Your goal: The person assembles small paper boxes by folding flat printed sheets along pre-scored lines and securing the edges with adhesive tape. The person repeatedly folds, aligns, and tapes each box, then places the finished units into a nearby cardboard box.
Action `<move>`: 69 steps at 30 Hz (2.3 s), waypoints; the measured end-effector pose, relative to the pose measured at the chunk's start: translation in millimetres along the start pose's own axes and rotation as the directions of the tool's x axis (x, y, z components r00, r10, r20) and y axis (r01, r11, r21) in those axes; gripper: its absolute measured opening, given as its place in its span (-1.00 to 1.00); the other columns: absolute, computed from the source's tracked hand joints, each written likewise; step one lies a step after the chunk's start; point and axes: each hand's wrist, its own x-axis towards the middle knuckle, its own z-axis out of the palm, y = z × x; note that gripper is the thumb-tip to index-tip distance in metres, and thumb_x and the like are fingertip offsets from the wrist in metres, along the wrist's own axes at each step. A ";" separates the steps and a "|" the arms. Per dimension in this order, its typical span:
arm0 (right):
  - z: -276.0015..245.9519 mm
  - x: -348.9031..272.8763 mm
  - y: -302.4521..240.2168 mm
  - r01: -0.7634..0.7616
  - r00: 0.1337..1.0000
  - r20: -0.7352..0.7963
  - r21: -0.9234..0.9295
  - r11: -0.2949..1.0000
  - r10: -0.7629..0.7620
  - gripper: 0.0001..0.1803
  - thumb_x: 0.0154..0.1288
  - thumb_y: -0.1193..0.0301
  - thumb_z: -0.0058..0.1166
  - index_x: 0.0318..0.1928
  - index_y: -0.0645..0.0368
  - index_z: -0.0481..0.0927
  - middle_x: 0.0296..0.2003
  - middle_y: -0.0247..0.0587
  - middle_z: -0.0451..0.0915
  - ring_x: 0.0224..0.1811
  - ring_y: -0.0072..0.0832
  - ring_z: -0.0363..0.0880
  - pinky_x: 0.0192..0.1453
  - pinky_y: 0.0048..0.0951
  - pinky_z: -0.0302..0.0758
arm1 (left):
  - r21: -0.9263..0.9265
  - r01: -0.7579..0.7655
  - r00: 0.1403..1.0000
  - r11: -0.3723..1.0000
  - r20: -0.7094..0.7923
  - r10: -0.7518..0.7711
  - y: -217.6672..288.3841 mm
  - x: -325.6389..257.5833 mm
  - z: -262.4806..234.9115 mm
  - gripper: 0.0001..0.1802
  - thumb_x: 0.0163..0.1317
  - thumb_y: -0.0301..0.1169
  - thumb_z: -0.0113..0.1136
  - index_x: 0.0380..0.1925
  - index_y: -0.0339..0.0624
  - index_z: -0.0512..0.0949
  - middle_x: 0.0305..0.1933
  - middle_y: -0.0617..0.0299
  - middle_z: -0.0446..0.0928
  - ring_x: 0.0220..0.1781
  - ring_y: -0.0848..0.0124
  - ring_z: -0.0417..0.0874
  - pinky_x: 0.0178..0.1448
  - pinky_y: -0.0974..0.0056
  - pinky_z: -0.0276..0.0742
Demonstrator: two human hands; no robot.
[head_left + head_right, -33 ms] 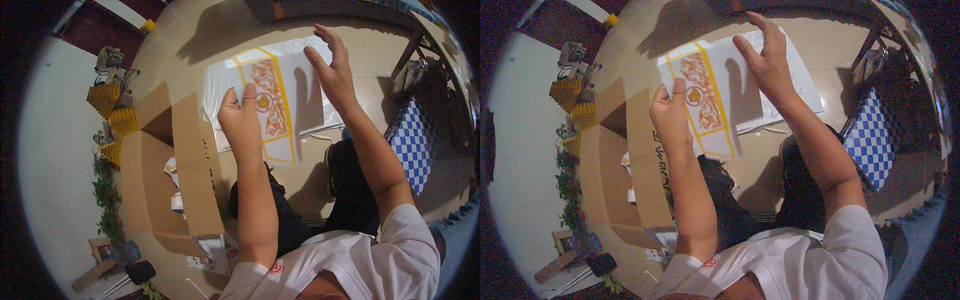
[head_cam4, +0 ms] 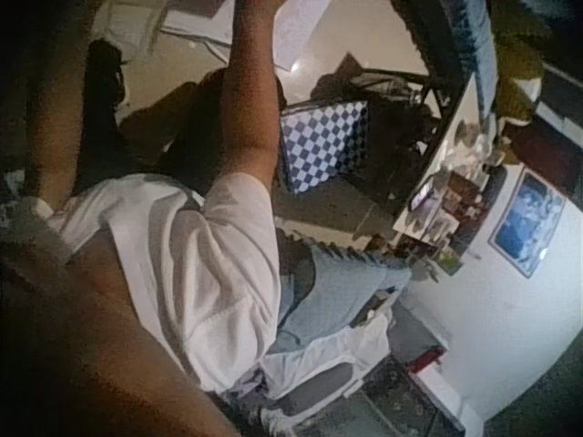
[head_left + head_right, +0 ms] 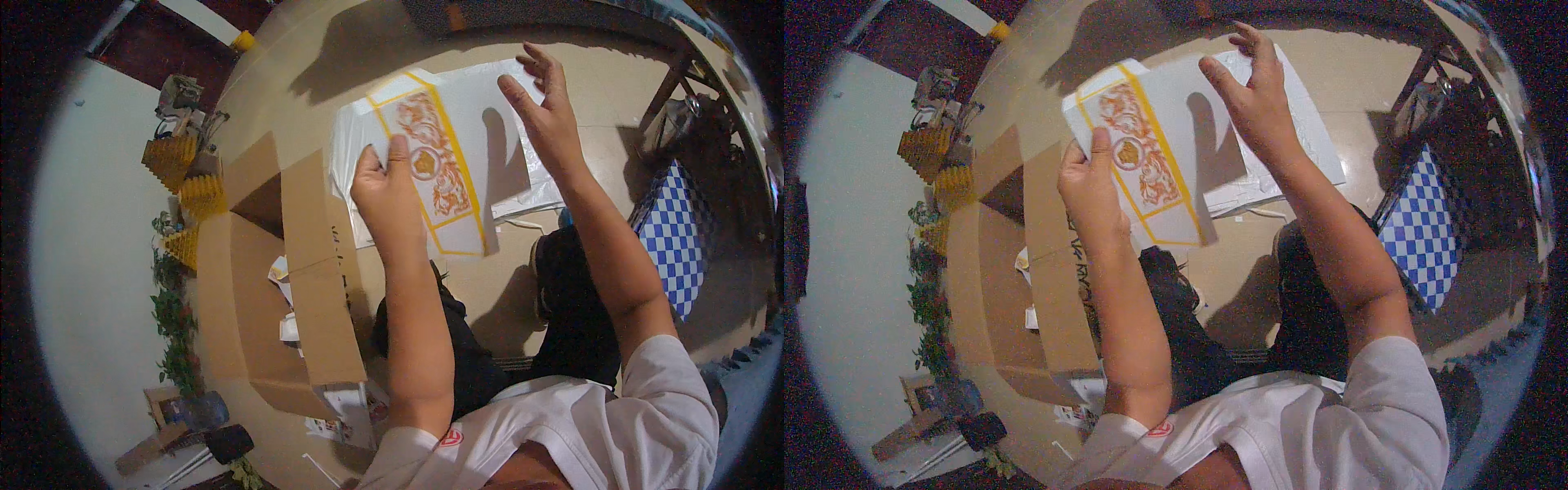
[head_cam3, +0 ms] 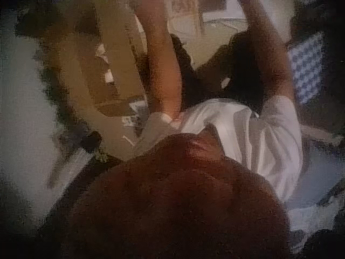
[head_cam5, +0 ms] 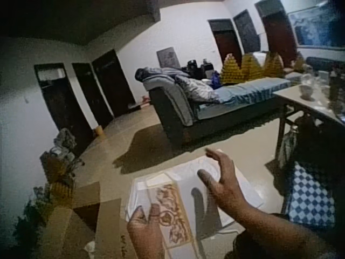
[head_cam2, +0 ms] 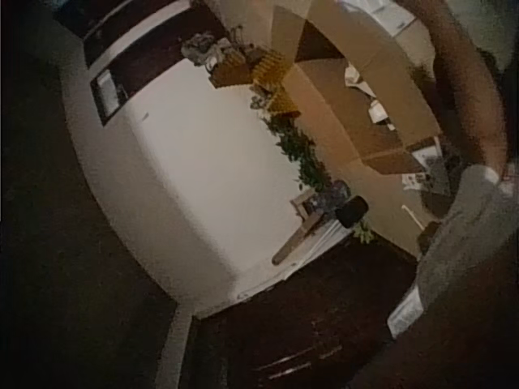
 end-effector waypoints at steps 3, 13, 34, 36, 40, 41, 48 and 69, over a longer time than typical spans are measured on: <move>-2.0 -5.3 -7.6 -0.616 0.753 0.457 0.238 0.751 0.474 -0.11 0.16 -0.02 0.27 0.32 0.25 0.20 0.12 0.04 0.42 0.11 -0.28 0.49 0.15 -0.36 0.46 | -0.230 0.021 0.991 0.973 -0.122 -0.050 -3.1 9.0 -13.7 -0.67 0.36 -0.33 0.12 0.00 -0.35 0.48 -0.05 0.08 0.60 -0.12 0.31 0.66 -0.02 0.22 0.60; 3.5 -21.9 -23.6 -0.735 0.415 0.892 0.212 0.644 0.180 -0.63 0.12 0.38 0.35 -0.09 0.29 0.61 -0.23 -0.23 0.66 -0.23 -0.54 0.61 -0.07 -0.53 0.51 | -0.560 0.275 0.942 0.781 -0.007 -0.336 -18.2 17.4 -26.4 -0.45 0.24 -0.31 0.27 0.19 -0.20 0.37 0.16 0.07 0.50 0.17 0.17 0.54 0.23 0.00 0.49; -28.2 6.5 18.5 -0.283 0.480 0.869 0.025 0.959 0.119 -0.64 0.26 0.49 0.15 0.07 0.25 0.49 0.00 -0.16 0.56 0.05 -0.45 0.49 0.16 -0.39 0.41 | -0.643 0.409 0.887 0.647 0.114 -0.447 -13.5 5.5 -13.1 -0.45 0.19 -0.48 0.26 0.20 -0.19 0.36 0.14 0.08 0.50 0.15 0.15 0.54 0.26 -0.03 0.45; -27.0 1.4 47.2 -0.382 0.742 0.638 0.149 0.912 0.206 -0.63 0.29 0.53 0.06 0.12 0.23 0.45 0.04 -0.13 0.54 0.07 -0.38 0.50 0.17 -0.38 0.41 | -0.617 0.365 0.916 0.698 0.102 -0.388 -18.0 6.6 -11.9 -0.45 0.17 -0.54 0.27 0.18 -0.22 0.36 0.12 0.09 0.50 0.14 0.17 0.55 0.24 0.00 0.47; -18.3 9.3 10.3 -0.106 0.978 0.192 0.096 0.990 0.086 -0.56 0.41 0.24 -0.01 0.18 0.22 0.40 0.04 -0.07 0.52 0.09 -0.32 0.50 0.18 -0.37 0.41 | -0.342 0.201 0.979 0.918 0.084 -0.183 -18.3 -4.9 0.9 -0.48 0.12 -0.62 0.26 0.12 -0.28 0.39 0.04 0.10 0.54 0.04 0.29 0.59 0.13 0.14 0.52; -14.8 8.5 4.3 -0.129 0.974 0.207 0.156 0.979 0.095 -0.54 0.42 0.21 -0.01 0.18 0.22 0.40 0.04 -0.07 0.52 0.07 -0.33 0.51 0.17 -0.38 0.41 | -0.258 0.200 0.978 0.945 0.115 -0.176 -17.6 -8.6 3.3 -0.51 0.11 -0.63 0.24 0.09 -0.31 0.41 0.02 0.10 0.55 0.01 0.33 0.60 0.08 0.19 0.53; -11.1 5.7 -5.3 -0.504 0.832 0.395 0.243 0.829 0.390 -0.66 0.37 0.13 0.07 -0.14 0.16 0.62 -0.34 -0.31 0.63 -0.29 -0.63 0.49 -0.18 -0.56 0.41 | -0.106 0.287 0.917 0.952 0.317 -0.241 -15.3 -23.2 18.3 -0.65 0.18 -0.51 0.25 -0.02 -0.34 0.49 -0.09 0.14 0.60 -0.11 0.39 0.62 -0.01 0.27 0.54; -1.8 -14.1 -30.7 -0.483 0.785 0.547 0.246 0.840 0.291 -0.62 0.46 0.14 -0.03 -0.22 0.26 0.57 -0.30 -0.31 0.55 -0.25 -0.65 0.44 -0.14 -0.57 0.39 | -0.370 0.268 0.951 0.890 0.247 -0.184 -3.8 -18.6 23.3 -0.63 0.26 -0.41 0.26 0.02 -0.30 0.46 -0.06 0.16 0.59 -0.08 0.44 0.62 0.05 0.29 0.54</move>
